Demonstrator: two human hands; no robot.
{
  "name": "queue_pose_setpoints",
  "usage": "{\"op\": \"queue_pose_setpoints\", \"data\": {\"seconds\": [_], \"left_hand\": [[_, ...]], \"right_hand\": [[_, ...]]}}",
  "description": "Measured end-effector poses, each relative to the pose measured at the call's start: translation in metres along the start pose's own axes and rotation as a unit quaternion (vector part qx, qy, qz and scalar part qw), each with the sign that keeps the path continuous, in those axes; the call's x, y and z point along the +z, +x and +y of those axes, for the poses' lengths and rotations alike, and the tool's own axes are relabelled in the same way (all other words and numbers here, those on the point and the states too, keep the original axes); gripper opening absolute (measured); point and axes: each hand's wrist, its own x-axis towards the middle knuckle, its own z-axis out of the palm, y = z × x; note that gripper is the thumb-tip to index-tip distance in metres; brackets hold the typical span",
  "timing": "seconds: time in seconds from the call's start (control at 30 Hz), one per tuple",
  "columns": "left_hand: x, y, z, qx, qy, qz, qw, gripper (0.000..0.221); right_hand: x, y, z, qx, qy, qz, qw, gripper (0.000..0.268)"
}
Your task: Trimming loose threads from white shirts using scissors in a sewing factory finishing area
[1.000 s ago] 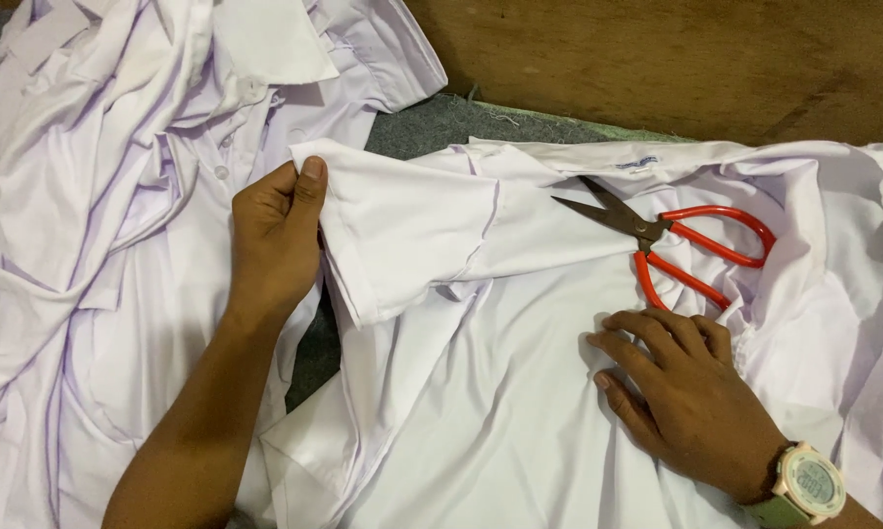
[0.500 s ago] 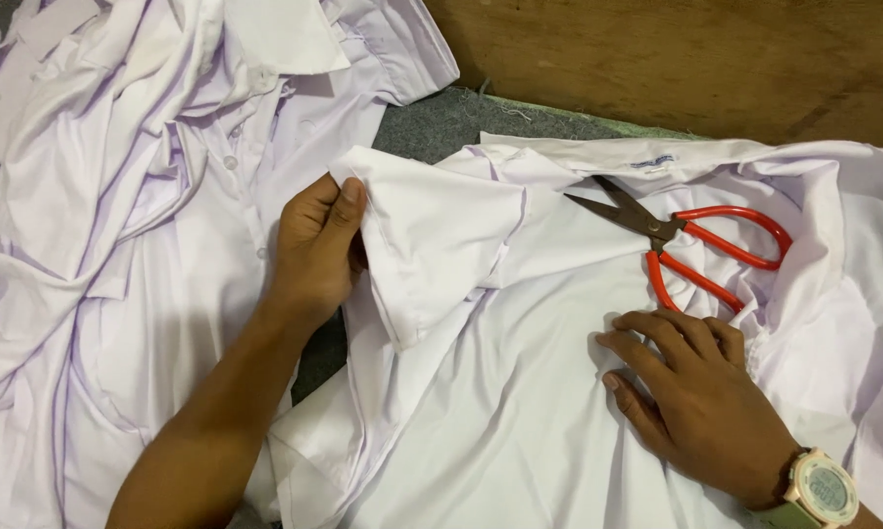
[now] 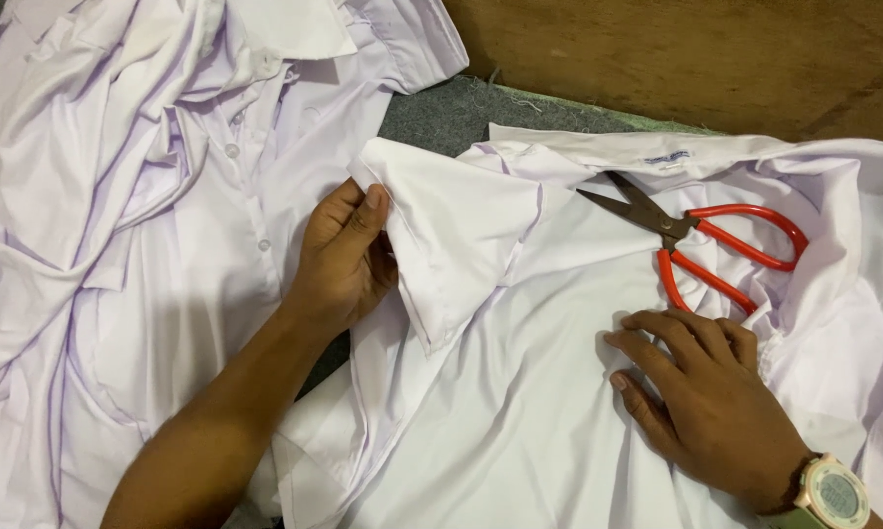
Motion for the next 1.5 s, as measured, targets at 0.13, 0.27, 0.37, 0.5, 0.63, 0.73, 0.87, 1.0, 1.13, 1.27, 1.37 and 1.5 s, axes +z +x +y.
{"op": "queue_pose_setpoints", "data": {"seconds": [0.13,0.27,0.37,0.5,0.63,0.73,0.87,1.0,1.13,1.27,1.37,1.5], "left_hand": [[0.002,-0.001,0.000,0.005,0.011,-0.007,1.000,0.029],[0.001,0.000,-0.002,0.000,-0.011,0.007,1.000,0.025],[0.003,-0.001,0.001,0.001,-0.015,0.008,1.000,0.024],[0.005,-0.002,0.003,0.013,-0.025,-0.005,1.000,0.034],[0.004,0.001,0.001,0.027,-0.047,0.012,0.998,0.033],[0.006,0.000,0.003,0.024,-0.054,0.015,0.998,0.029],[0.011,-0.003,0.000,0.019,-0.040,0.022,0.999,0.035],[0.025,-0.011,-0.014,0.030,-0.029,-0.084,0.996,0.045],[0.072,-0.021,-0.020,-0.021,0.042,-0.145,0.988,0.040],[0.095,-0.025,-0.015,-0.035,0.168,-0.305,0.937,0.036],[0.087,-0.021,-0.003,0.138,0.381,-0.368,0.837,0.027],[0.056,-0.012,-0.015,0.333,0.597,-0.309,0.661,0.034]], "right_hand": [[-0.002,0.002,-0.002,0.006,-0.001,-0.008,1.000,0.036],[-0.003,0.002,-0.001,0.006,0.003,-0.012,1.000,0.036],[-0.003,0.002,-0.002,0.007,0.008,-0.012,1.000,0.037],[-0.004,0.002,-0.002,-0.002,0.011,0.000,1.000,0.037],[-0.005,0.004,-0.003,0.000,0.013,0.003,1.000,0.036],[-0.003,0.002,-0.002,0.008,0.015,-0.010,1.000,0.036],[-0.003,0.002,-0.001,0.009,0.022,-0.009,1.000,0.037],[-0.015,0.008,-0.009,0.083,0.159,-0.016,0.984,0.055],[-0.031,0.025,-0.033,0.214,0.371,-0.058,0.902,0.092],[-0.029,0.047,-0.039,0.341,0.500,-0.002,0.796,0.068],[-0.032,0.047,-0.026,0.417,0.522,-0.019,0.744,0.024],[-0.022,0.037,-0.015,0.535,0.572,-0.045,0.620,0.048]]}}
